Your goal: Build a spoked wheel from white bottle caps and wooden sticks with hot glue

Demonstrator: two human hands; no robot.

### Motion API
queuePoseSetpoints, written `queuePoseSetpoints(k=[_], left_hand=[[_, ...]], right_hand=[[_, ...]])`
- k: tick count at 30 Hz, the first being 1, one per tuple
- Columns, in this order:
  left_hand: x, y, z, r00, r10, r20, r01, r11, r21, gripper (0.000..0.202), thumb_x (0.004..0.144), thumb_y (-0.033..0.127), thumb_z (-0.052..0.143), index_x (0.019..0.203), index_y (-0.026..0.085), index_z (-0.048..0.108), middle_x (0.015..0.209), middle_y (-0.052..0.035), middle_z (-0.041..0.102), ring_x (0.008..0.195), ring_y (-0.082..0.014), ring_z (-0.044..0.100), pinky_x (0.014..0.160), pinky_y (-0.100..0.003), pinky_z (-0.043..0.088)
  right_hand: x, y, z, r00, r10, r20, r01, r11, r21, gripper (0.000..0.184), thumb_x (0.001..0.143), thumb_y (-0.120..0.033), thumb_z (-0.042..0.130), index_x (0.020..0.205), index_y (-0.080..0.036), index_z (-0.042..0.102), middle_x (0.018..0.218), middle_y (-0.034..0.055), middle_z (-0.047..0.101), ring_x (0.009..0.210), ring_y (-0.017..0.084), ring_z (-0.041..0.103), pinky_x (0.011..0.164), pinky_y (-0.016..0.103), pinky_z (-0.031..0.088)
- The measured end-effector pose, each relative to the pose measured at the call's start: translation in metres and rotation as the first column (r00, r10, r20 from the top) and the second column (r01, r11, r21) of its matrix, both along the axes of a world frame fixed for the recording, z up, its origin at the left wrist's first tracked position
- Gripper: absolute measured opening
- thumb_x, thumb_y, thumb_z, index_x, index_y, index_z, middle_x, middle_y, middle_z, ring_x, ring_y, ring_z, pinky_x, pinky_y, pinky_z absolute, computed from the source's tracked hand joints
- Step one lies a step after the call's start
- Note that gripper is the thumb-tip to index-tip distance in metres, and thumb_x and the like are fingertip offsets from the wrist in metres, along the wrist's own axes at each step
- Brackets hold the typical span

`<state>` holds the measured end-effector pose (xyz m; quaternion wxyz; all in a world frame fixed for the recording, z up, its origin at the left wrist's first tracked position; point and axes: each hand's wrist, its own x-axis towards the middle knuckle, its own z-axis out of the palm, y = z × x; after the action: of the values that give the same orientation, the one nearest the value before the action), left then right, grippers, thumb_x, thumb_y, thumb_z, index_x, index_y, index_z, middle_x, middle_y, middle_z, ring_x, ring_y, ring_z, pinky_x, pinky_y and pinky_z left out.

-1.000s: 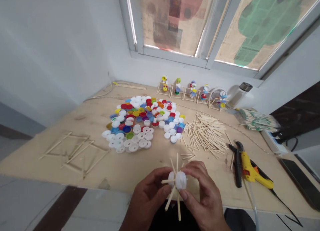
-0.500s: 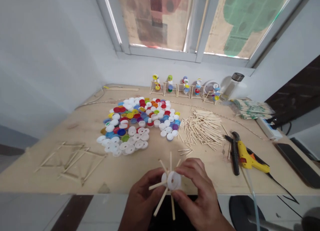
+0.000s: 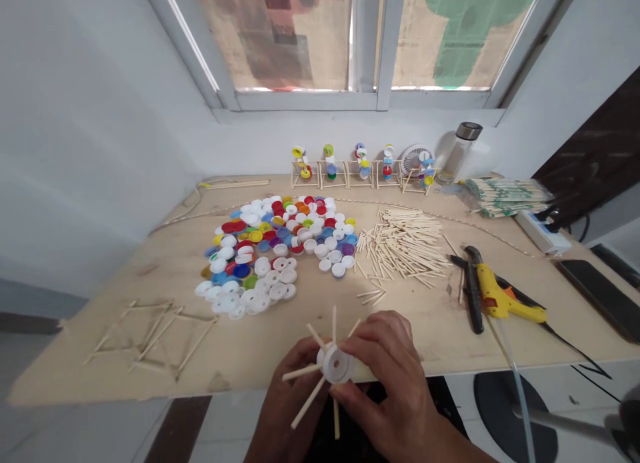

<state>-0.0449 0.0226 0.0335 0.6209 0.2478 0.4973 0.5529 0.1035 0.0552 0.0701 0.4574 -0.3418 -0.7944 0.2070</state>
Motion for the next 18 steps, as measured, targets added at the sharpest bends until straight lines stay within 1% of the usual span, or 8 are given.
queuePoseSetpoints(k=[2,4,7,9,11,13,18], left_hand=[[0.0024,0.001,-0.0014,0.995,0.001,0.104,0.003,0.999,-0.035,0.027,0.063,0.03,0.077,0.086,0.019,0.067,0.078,-0.0017,0.069,0.072,-0.0164,0.062,0.07,-0.027,0.051],[0.005,0.002,-0.0007,0.986,0.008,0.168,0.006,0.997,-0.081,0.029,0.059,0.029,0.079,0.083,0.018,0.068,0.075,-0.0012,0.068,0.069,-0.0154,0.061,0.069,-0.027,0.051],[0.0066,0.0018,0.0004,0.98,0.038,0.196,-0.011,0.991,-0.137,0.029,0.053,0.026,0.082,0.076,0.017,0.067,0.07,-0.0009,0.067,0.064,-0.0148,0.061,0.064,-0.026,0.051],[0.0057,0.0006,0.0002,0.975,0.063,0.212,-0.028,0.986,-0.163,0.031,0.051,0.025,0.084,0.076,0.018,0.067,0.07,-0.0006,0.068,0.063,-0.0151,0.062,0.064,-0.027,0.051],[0.0043,-0.0005,-0.0002,0.975,0.058,0.215,-0.023,0.986,-0.163,0.032,0.05,0.025,0.084,0.077,0.019,0.068,0.071,-0.0002,0.069,0.065,-0.0157,0.063,0.065,-0.027,0.052],[0.0032,-0.0011,0.0,0.98,0.027,0.196,0.0,0.991,-0.137,0.029,0.053,0.026,0.083,0.077,0.021,0.069,0.072,0.0004,0.069,0.067,-0.0161,0.063,0.066,-0.028,0.051],[0.0027,-0.002,0.0011,0.996,-0.016,0.089,0.023,0.996,-0.082,0.022,0.059,0.032,0.079,0.078,0.025,0.068,0.077,-0.0001,0.069,0.069,-0.0186,0.063,0.069,-0.031,0.052]], right_hand=[[0.0007,0.0,0.0001,1.0,0.005,0.01,-0.005,1.0,0.003,0.023,0.086,-0.026,0.059,0.108,-0.02,0.057,0.09,0.0061,0.062,0.089,0.024,0.056,0.08,0.041,0.042],[0.0018,0.0,0.0,0.999,0.019,0.028,-0.02,1.0,0.005,0.025,0.087,-0.026,0.058,0.111,-0.021,0.057,0.091,0.0061,0.063,0.089,0.023,0.057,0.079,0.041,0.042],[0.0035,0.0,-0.0006,0.998,0.035,0.046,-0.035,0.999,-0.002,0.028,0.087,-0.027,0.057,0.115,-0.022,0.056,0.092,0.0061,0.064,0.09,0.024,0.057,0.079,0.041,0.043],[0.004,-0.0003,-0.0009,0.998,0.044,0.039,-0.044,0.999,-0.006,0.027,0.088,-0.027,0.057,0.115,-0.022,0.056,0.092,0.0062,0.064,0.09,0.024,0.057,0.079,0.042,0.043],[0.0038,-0.001,-0.0013,0.999,0.045,0.022,-0.045,0.999,-0.015,0.026,0.088,-0.027,0.056,0.114,-0.022,0.056,0.093,0.0063,0.064,0.091,0.024,0.056,0.08,0.042,0.043],[0.003,-0.0017,-0.002,0.999,0.039,0.003,-0.039,0.999,-0.018,0.026,0.089,-0.028,0.056,0.114,-0.023,0.056,0.094,0.0063,0.064,0.091,0.024,0.056,0.08,0.043,0.042],[0.0003,-0.003,-0.0028,0.999,0.031,-0.027,-0.031,0.999,-0.005,0.026,0.089,-0.029,0.057,0.114,-0.02,0.057,0.093,0.0066,0.063,0.091,0.024,0.055,0.079,0.043,0.043]])
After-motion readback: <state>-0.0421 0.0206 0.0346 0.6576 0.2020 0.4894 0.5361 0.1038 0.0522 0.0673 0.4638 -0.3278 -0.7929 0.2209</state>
